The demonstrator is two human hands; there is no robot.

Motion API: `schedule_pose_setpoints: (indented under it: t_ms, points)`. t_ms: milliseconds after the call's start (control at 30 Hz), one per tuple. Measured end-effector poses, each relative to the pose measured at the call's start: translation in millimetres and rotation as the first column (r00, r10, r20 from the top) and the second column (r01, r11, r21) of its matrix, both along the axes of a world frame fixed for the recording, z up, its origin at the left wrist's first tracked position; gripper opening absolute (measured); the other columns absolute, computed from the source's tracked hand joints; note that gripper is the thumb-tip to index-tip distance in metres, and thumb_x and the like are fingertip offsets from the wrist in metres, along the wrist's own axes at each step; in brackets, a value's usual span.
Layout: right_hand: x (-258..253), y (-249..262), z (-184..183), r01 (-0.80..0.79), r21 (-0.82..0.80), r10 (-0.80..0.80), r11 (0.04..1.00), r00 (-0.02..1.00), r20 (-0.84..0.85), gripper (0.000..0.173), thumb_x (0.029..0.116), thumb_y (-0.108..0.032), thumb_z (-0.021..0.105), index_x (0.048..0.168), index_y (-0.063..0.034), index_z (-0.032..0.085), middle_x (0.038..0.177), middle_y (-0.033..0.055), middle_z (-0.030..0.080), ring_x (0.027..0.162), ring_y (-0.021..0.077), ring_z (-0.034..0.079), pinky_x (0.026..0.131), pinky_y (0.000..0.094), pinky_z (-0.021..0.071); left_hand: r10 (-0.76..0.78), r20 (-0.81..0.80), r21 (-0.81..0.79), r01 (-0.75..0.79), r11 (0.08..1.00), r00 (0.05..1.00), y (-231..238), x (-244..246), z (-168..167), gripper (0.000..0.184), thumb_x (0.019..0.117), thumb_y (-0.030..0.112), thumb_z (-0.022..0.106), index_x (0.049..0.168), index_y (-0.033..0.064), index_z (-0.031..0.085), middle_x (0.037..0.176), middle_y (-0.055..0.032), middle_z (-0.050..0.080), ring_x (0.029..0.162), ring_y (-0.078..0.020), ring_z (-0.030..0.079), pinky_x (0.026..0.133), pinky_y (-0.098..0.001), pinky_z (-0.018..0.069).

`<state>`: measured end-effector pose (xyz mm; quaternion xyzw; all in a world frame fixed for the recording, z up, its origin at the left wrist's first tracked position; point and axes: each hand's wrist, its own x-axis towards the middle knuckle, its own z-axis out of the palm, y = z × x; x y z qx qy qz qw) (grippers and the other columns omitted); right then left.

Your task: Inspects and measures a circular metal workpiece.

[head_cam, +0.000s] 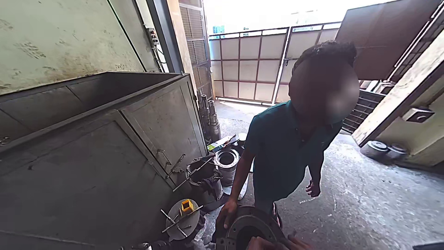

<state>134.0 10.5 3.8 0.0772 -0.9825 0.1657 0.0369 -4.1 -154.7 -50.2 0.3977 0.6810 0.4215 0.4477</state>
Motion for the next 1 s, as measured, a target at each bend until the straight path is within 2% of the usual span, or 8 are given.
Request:
schedule_pose_setpoints:
  t_ms: [167, 300, 433, 533, 633, 733, 833, 1000]
  points:
    - [8.1, -18.1, -13.8, 0.132, 0.117, -0.122, 0.984, 0.989, -0.087, 0.026, 0.0910, -0.030, 0.067, 0.107, -0.0111, 0.071, 0.098, 0.0094, 0.072, 0.088, 0.0294, 0.073, 0.064, 0.0450, 0.0617, 0.013, 0.024, 0.014, -0.013, 1.000, 1.000, -1.6, 1.9, -18.6, 0.024, 0.1006, 0.018, 0.059, 0.111, 0.0035, 0.076, 0.095, -0.0117, 0.076, 0.087, -0.0204, 0.072, 0.086, -0.0475, 0.0574]
    - [8.7, -13.5, -25.5, 0.124, 0.101, -0.110, 0.987, 0.985, -0.129, 0.031, 0.0987, -0.035, 0.059, 0.115, -0.0108, 0.068, 0.105, 0.0106, 0.071, 0.090, 0.0298, 0.072, 0.067, 0.0446, 0.0612, 0.029, 0.009, 0.004, -0.029, 1.000, 1.000, 0.3, 1.2, -19.6, 0.023, 0.0995, 0.019, 0.060, 0.110, 0.0062, 0.077, 0.096, -0.0093, 0.076, 0.088, -0.0177, 0.072, 0.087, -0.0458, 0.0573]
    - [18.5, -3.8, -30.3, 0.125, -0.152, -0.128, 0.980, 0.992, -0.005, 0.042, 0.0993, -0.034, 0.064, 0.136, -0.0152, 0.063, 0.128, 0.0134, 0.067, 0.114, 0.0301, 0.068, 0.093, 0.0467, 0.0581, 0.098, 0.178, 0.047, -0.108, 0.993, 0.979, 0.1, -1.4, -19.5, 0.026, 0.1022, 0.017, 0.060, 0.121, 0.0056, 0.074, 0.111, -0.0081, 0.076, 0.097, -0.0128, 0.072, 0.093, -0.0382, 0.0580]
    - [22.5, 10.3, -19.3, 0.172, -0.326, -0.146, 0.930, 0.984, 0.101, 0.050, 0.0977, -0.030, 0.068, 0.146, -0.0219, 0.057, 0.148, 0.0130, 0.056, 0.106, 0.0254, 0.070, 0.086, 0.0447, 0.0599, 0.295, 0.315, 0.170, -0.360, 0.918, 0.902, -19.3, -1.9, -4.8, 0.025, 0.1037, 0.011, 0.055, 0.123, 0.0048, 0.071, 0.101, -0.0051, 0.072, 0.068, -0.0064, 0.062, 0.063, -0.0251, 0.0550]
    - [27.1, 33.4, -18.2, 0.252, -0.370, -0.283, 0.894, 0.959, -0.030, 0.040, 0.0979, -0.023, 0.066, 0.138, -0.0190, 0.065, 0.146, 0.0120, 0.057, 0.097, 0.0224, 0.071, 0.077, 0.0416, 0.0609, 0.390, 0.110, 0.173, -0.404, 0.898, 0.914, -52.4, 9.1, 19.0, 0.025, 0.1013, 0.017, 0.058, 0.121, 0.0100, 0.072, 0.088, -0.0008, 0.072, 0.065, -0.0078, 0.064, 0.061, -0.0271, 0.0570]
    - [17.0, 56.4, -30.8, 0.242, -0.296, -0.281, 0.924, 0.955, -0.094, 0.034, 0.1009, -0.022, 0.059, 0.133, -0.0213, 0.070, 0.144, 0.0059, 0.061, 0.116, 0.0260, 0.064, 0.095, 0.0469, 0.0542, 0.274, -0.148, 0.045, -0.271, 0.962, 0.950, -72.5, 30.0, 32.9, 0.041, 0.0991, 0.031, 0.062, 0.137, 0.0154, 0.066, 0.097, 0.0001, 0.076, 0.079, -0.0095, 0.071, 0.075, -0.0337, 0.0606]
    - [-0.8, 61.5, -55.1, 0.173, -0.370, -0.228, 0.913, 0.967, -0.112, 0.028, 0.1032, -0.016, 0.055, 0.123, -0.0154, 0.075, 0.127, 0.0039, 0.072, 0.114, 0.0251, 0.067, 0.100, 0.0469, 0.0512, 0.147, -0.219, -0.137, -0.180, 0.974, 0.964, -63.6, 58.0, 42.8, 0.050, 0.0996, 0.033, 0.061, 0.147, 0.0157, 0.059, 0.106, -0.0067, 0.077, 0.092, -0.0191, 0.074, 0.089, -0.0463, 0.0591]
    - [-21.7, 63.8, -54.2, 0.103, -0.503, -0.167, 0.858, 0.982, -0.085, 0.027, 0.1030, -0.010, 0.054, 0.118, -0.0090, 0.075, 0.122, 0.0081, 0.074, 0.113, 0.0269, 0.069, 0.101, 0.0506, 0.0511, 0.214, -0.267, -0.129, -0.255, 0.958, 0.940, -47.8, 82.7, 38.1, 0.044, 0.0993, 0.025, 0.057, 0.139, 0.0063, 0.064, 0.088, -0.0045, 0.076, 0.076, -0.0151, 0.072, 0.078, -0.0377, 0.0602]
